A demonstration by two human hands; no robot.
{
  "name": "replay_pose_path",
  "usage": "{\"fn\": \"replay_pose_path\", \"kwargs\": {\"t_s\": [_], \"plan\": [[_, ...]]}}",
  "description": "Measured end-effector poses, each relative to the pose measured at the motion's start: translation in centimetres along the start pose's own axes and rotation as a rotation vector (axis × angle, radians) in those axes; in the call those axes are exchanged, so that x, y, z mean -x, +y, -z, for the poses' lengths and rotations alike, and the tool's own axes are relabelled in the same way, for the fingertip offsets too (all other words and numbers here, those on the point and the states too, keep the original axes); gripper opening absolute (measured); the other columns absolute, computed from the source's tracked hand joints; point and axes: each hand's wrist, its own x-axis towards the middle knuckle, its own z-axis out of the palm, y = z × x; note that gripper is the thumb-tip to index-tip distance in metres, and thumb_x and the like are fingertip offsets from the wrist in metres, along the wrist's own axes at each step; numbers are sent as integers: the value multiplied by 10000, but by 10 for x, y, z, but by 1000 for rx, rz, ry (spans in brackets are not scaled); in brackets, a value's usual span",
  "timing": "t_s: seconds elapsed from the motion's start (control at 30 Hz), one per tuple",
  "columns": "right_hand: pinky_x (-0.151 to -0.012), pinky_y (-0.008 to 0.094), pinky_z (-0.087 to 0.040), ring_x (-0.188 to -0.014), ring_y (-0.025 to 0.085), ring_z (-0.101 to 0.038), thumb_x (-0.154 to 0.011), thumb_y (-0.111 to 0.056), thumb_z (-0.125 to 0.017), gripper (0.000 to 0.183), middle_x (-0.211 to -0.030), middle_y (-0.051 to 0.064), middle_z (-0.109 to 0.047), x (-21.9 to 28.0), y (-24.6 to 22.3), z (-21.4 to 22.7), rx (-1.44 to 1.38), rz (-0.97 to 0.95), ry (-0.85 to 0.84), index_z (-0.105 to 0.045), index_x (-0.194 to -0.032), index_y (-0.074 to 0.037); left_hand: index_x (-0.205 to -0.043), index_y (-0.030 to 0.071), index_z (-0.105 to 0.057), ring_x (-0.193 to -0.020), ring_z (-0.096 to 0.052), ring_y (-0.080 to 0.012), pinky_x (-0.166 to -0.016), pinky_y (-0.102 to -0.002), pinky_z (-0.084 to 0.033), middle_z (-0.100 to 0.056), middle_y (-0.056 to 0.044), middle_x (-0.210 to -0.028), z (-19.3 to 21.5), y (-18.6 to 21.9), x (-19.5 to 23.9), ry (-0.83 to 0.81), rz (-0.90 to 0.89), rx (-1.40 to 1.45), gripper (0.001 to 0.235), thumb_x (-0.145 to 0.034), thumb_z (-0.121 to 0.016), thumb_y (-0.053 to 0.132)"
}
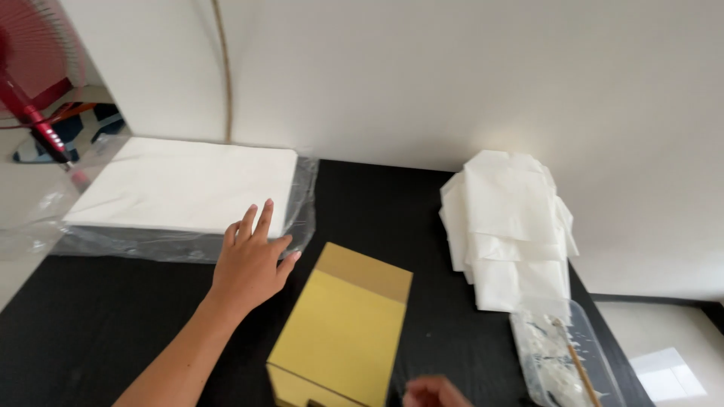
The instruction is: Folding white paper sheets around a yellow template and applying glue with a brush to create paper sleeves.
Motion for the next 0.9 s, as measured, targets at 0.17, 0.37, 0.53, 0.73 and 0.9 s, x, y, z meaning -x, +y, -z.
{"fn": "replay_pose_path", "kwargs": {"t_s": [0.17, 0.37, 0.53, 0.73, 0.9], "plan": [[-732, 290, -607, -892, 102, -790, -969, -322, -587, 288, -1017, -29, -807, -55, -140, -55, 261, 344, -453, -774, -1110, -154, -1337, 147, -641, -1464, -389, -385, -1087, -571, -349, -408, -147, -1627, -27, -42, 17, 149, 15, 127, 495, -990, -503, 472], [-883, 561, -558, -1046, 471, -687, -963, -238, -590, 316, -1048, 245, -747, -153, -176, -201, 471, 508, -634, -737, -1122, -9, -1171, 160, -759, -1284, -629, -223, -1062, -451, -401, -713, -23, -1325, -32, -52, 17, 224, 36, 185, 378, -976, -570, 424], [-883, 425, -589, -1051, 345, -722, -872, -343, -718, 351, -1052, 124, -747, -162, -189, -250, 689, 340, -497, -761, -1121, -100, -1304, 44, -684, -1328, -576, -267, -1072, -467, -386, -627, -83, -1448, 0, -38, 22, 72, 70, 341, 457, -1025, -529, 372], [-1112, 441, -466, -1315, 357, -535, -840, -246, -794, 470, -1286, 134, -611, -163, -191, -249, 555, 574, -506, -681, -1247, -40, -1395, -13, -602, -1357, -538, -293, -1080, -478, -388, -540, -125, -1534, 5, -35, 21, 96, 50, 375, 507, -1033, -533, 334], [-1051, 410, -485, -1239, 293, -517, -852, -304, -752, 380, -1215, 65, -565, -178, -173, -251, 732, 631, -501, -752, -1171, -96, -1415, -17, -578, -1351, -541, -290, -1063, -459, -410, -536, -125, -1534, 2, -33, 23, 93, 28, 386, 527, -1012, -556, 323]]}}
